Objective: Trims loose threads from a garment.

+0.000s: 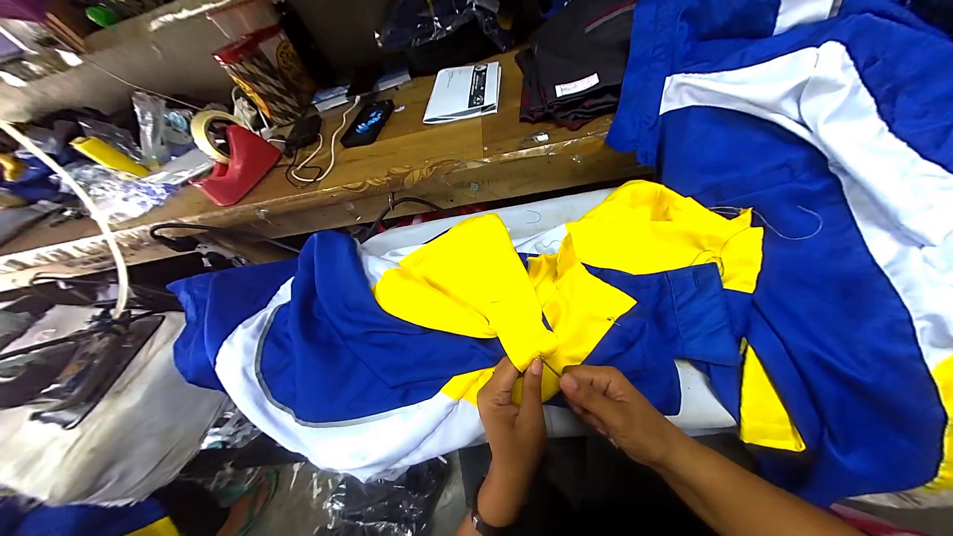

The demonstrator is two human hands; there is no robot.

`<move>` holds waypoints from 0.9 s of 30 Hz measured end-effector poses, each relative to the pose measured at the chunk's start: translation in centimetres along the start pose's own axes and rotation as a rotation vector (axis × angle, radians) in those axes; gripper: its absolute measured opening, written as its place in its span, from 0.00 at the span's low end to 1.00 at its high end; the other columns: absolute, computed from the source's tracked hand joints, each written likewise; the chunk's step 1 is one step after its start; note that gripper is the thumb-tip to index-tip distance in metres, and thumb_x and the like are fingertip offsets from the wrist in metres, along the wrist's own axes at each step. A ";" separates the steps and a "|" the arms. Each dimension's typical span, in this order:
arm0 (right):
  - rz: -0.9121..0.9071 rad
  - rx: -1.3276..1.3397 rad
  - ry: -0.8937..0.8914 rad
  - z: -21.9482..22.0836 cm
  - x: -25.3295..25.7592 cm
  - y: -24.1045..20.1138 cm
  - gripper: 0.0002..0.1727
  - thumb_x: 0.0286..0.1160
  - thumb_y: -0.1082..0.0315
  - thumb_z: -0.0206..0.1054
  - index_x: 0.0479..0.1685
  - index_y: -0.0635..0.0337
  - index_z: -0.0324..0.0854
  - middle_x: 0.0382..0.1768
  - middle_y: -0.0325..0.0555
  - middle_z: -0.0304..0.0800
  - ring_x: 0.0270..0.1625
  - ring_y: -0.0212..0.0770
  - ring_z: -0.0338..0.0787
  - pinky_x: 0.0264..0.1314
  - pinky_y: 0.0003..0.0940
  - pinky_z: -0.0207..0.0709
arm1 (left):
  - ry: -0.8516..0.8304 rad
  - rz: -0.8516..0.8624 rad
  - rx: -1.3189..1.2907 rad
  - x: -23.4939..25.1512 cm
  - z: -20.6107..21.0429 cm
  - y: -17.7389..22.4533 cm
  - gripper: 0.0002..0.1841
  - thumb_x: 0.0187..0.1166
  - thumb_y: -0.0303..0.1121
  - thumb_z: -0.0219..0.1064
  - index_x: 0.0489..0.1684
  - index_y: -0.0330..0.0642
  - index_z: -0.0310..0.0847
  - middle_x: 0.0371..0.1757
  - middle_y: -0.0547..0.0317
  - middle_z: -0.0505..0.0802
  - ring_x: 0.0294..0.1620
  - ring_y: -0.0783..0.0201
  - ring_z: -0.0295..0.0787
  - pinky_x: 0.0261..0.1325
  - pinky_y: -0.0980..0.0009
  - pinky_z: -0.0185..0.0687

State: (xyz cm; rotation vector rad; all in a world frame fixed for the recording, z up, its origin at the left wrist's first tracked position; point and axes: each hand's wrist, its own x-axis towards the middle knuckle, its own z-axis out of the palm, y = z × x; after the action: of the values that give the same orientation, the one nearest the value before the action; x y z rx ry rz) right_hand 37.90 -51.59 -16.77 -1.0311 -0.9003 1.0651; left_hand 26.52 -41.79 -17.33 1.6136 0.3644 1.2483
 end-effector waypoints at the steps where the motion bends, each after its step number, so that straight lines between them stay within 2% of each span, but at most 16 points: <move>1: 0.008 0.004 -0.016 -0.1 -0.1 -0.1 0.21 0.89 0.54 0.58 0.21 0.45 0.73 0.15 0.20 0.64 0.15 0.13 0.61 0.17 0.10 0.52 | 0.001 -0.004 0.002 0.0 0.0 0.0 0.10 0.83 0.24 0.61 0.44 0.30 0.89 0.45 0.59 0.97 0.51 0.71 0.94 0.59 0.73 0.89; 4: -0.020 -0.077 0.002 -0.3 -0.3 -0.3 0.20 0.88 0.52 0.60 0.22 0.46 0.73 0.15 0.20 0.63 0.15 0.14 0.61 0.17 0.10 0.53 | -0.017 -0.086 -0.018 0.0 -0.1 0.5 0.10 0.83 0.22 0.60 0.42 0.29 0.90 0.44 0.55 0.98 0.50 0.68 0.96 0.58 0.72 0.90; 6: -0.084 -0.286 0.100 -0.4 -0.5 -0.1 0.22 0.85 0.48 0.63 0.22 0.49 0.75 0.15 0.23 0.64 0.17 0.15 0.62 0.19 0.12 0.53 | -0.031 -0.158 -0.049 0.0 -0.2 1.0 0.11 0.83 0.21 0.59 0.42 0.28 0.90 0.43 0.52 0.98 0.49 0.66 0.97 0.58 0.70 0.90; 8: -0.124 -0.393 0.158 -0.4 -0.5 -0.1 0.23 0.84 0.47 0.64 0.21 0.50 0.75 0.15 0.23 0.64 0.17 0.15 0.62 0.19 0.13 0.52 | -0.031 -0.137 -0.046 -0.1 -0.1 1.0 0.10 0.83 0.21 0.60 0.42 0.27 0.89 0.43 0.52 0.98 0.49 0.66 0.97 0.58 0.70 0.91; 11: -0.060 -0.246 0.121 -0.5 -0.2 -0.1 0.22 0.85 0.51 0.63 0.18 0.46 0.72 0.12 0.22 0.61 0.14 0.16 0.60 0.17 0.14 0.51 | -0.033 -0.076 -0.007 -0.1 0.1 0.6 0.10 0.82 0.21 0.60 0.41 0.27 0.89 0.43 0.53 0.98 0.51 0.67 0.96 0.59 0.71 0.90; 16: -0.007 -0.113 0.078 -0.4 0.3 0.0 0.23 0.87 0.57 0.60 0.15 0.46 0.72 0.12 0.22 0.62 0.15 0.15 0.60 0.17 0.13 0.50 | -0.032 -0.037 0.042 -0.3 -0.1 0.2 0.09 0.81 0.21 0.61 0.39 0.26 0.89 0.41 0.52 0.98 0.50 0.65 0.97 0.58 0.70 0.91; 24: -0.077 -0.203 0.050 -0.3 0.0 0.5 0.23 0.90 0.52 0.58 0.19 0.47 0.71 0.15 0.23 0.62 0.17 0.16 0.61 0.20 0.14 0.52 | 0.017 -0.054 -0.039 -0.4 0.1 0.4 0.10 0.83 0.23 0.61 0.42 0.30 0.90 0.43 0.58 0.98 0.49 0.71 0.95 0.55 0.75 0.89; 27: -0.096 -0.254 0.064 -0.2 -0.1 0.5 0.23 0.90 0.51 0.57 0.20 0.48 0.71 0.16 0.24 0.62 0.18 0.17 0.62 0.21 0.14 0.53 | 0.010 -0.045 -0.030 -0.3 0.0 0.4 0.10 0.83 0.24 0.61 0.43 0.29 0.89 0.44 0.57 0.98 0.50 0.70 0.95 0.57 0.74 0.89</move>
State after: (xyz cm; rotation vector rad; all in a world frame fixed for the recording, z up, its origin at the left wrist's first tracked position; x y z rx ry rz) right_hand 37.98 -51.66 -17.30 -1.2123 -1.0411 0.8468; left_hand 26.26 -42.22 -17.12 1.5663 0.3839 1.2226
